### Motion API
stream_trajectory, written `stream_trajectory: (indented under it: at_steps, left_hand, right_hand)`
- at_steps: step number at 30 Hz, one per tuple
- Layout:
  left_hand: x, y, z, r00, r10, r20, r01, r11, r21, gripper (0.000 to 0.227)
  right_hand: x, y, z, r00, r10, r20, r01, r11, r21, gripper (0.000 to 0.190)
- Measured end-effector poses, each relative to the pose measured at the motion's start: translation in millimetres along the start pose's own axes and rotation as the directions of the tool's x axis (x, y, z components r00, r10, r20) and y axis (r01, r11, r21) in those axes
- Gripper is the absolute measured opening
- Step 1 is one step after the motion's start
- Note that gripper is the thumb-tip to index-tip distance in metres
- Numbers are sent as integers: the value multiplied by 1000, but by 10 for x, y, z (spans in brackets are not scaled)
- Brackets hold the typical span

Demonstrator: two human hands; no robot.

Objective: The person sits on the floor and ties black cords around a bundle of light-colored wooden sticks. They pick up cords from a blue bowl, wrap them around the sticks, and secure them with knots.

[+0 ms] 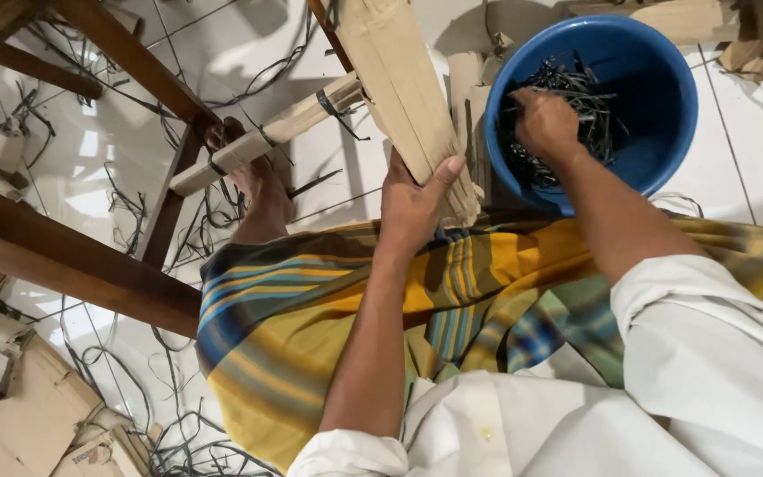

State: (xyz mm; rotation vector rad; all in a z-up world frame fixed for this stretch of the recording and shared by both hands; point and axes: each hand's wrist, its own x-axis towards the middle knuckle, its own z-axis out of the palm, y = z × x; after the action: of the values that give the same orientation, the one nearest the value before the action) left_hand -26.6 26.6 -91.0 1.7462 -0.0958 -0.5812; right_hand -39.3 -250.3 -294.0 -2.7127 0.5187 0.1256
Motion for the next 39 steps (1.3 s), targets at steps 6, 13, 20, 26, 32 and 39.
stream_trajectory:
  at_steps: [6,13,20,26,32,39]
  left_hand:
    - [-3,89,-33,999,25,42,-24,1000,-18,82]
    - [-78,178,-65,998,45,44,-44,999,-26,82]
    - [-87,196,-51,991,-135,13,135,991,-14,97]
    - [-153,296,-32,986,-169,1,169,986,2,94]
    - [-245,402,-30,990,-138,-18,139,988,71,94]
    - [-339,402,46,926,59,-373,-4,989,148,104]
  right_hand:
    - [93,236,472,999,-3,-55,-3,995,-103,45]
    - [92,290,-98,981,-12,-192,23,998,55,21]
    - [90,354,-1597,998,51,23,-53,993,109,26]
    - [-437,121,-2389,997,79,22,-82,915,396,23]
    - [-747,-292,-2795,970,209,-126,-159,932,326,23]
    - [-778,-209,-2847,977,74,-202,11,919,393,21]
